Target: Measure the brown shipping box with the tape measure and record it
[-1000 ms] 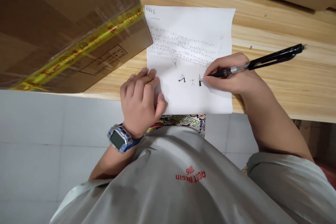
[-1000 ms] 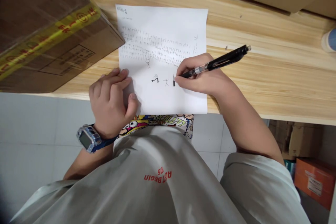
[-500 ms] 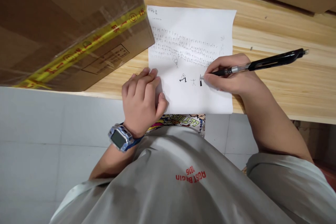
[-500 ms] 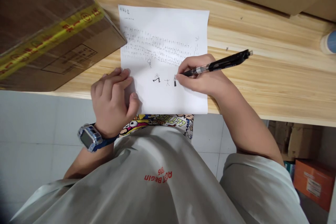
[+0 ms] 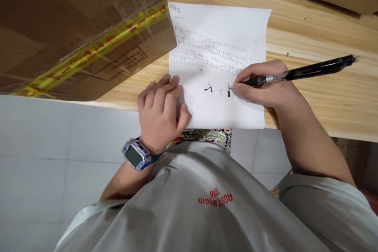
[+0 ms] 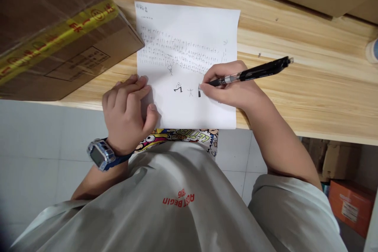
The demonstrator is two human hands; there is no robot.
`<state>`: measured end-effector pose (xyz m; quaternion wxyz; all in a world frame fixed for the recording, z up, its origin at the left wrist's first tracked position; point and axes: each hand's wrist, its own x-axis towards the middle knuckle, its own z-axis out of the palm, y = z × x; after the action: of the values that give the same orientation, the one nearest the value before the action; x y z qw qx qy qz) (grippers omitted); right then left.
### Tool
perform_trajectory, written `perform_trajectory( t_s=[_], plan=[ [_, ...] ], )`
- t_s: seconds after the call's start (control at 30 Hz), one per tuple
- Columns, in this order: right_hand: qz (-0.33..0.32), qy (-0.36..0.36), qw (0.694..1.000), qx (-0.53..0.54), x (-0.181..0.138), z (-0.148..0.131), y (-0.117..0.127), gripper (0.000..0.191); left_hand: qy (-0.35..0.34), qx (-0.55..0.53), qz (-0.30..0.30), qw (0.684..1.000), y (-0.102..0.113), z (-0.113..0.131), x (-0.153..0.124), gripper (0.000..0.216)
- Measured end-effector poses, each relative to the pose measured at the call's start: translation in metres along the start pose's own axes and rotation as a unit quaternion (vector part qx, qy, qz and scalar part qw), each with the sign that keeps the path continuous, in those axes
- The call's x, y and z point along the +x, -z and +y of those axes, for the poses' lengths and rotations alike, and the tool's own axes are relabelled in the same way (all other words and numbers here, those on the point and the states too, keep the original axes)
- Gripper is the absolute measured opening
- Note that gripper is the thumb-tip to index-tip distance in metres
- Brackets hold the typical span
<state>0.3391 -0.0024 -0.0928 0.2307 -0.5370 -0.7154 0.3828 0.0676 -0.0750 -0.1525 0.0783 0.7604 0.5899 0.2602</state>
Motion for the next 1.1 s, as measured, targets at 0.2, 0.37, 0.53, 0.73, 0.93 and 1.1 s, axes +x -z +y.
perform_trajectory(
  t_s=[0.2, 0.37, 0.53, 0.73, 0.93, 1.1],
  plan=[
    [0.003, -0.003, 1.0, -0.023, -0.0018, -0.0002, 0.0006, 0.011, -0.051, 0.045, 0.044, 0.997, 0.0015, 0.0009, 0.0008, 0.04],
    [0.039, 0.016, 0.998, 0.046, -0.0013, 0.0015, 0.0005, 0.01, -0.073, 0.083, 0.057, 0.992, 0.0014, -0.0005, 0.0004, 0.04],
    [0.011, 0.003, 1.0, 0.015, 0.0017, 0.0002, 0.0031, 0.011, -0.036, 0.023, 0.035, 0.998, 0.0004, -0.0013, -0.0011, 0.041],
    [-0.011, -0.002, 1.0, 0.015, 0.0042, -0.0001, 0.0051, 0.01, -0.081, 0.085, 0.061, 0.991, 0.0017, 0.0008, 0.0013, 0.042],
    [-0.012, 0.009, 1.0, 0.005, 0.0053, 0.0027, 0.0039, 0.011, -0.084, 0.103, 0.061, 0.989, 0.0029, 0.0017, 0.0024, 0.04],
    [0.003, 0.01, 1.0, -0.004, 0.0047, 0.0034, 0.0025, 0.01, -0.09, 0.101, 0.07, 0.988, 0.0026, 0.0016, 0.0027, 0.038]
  ],
)
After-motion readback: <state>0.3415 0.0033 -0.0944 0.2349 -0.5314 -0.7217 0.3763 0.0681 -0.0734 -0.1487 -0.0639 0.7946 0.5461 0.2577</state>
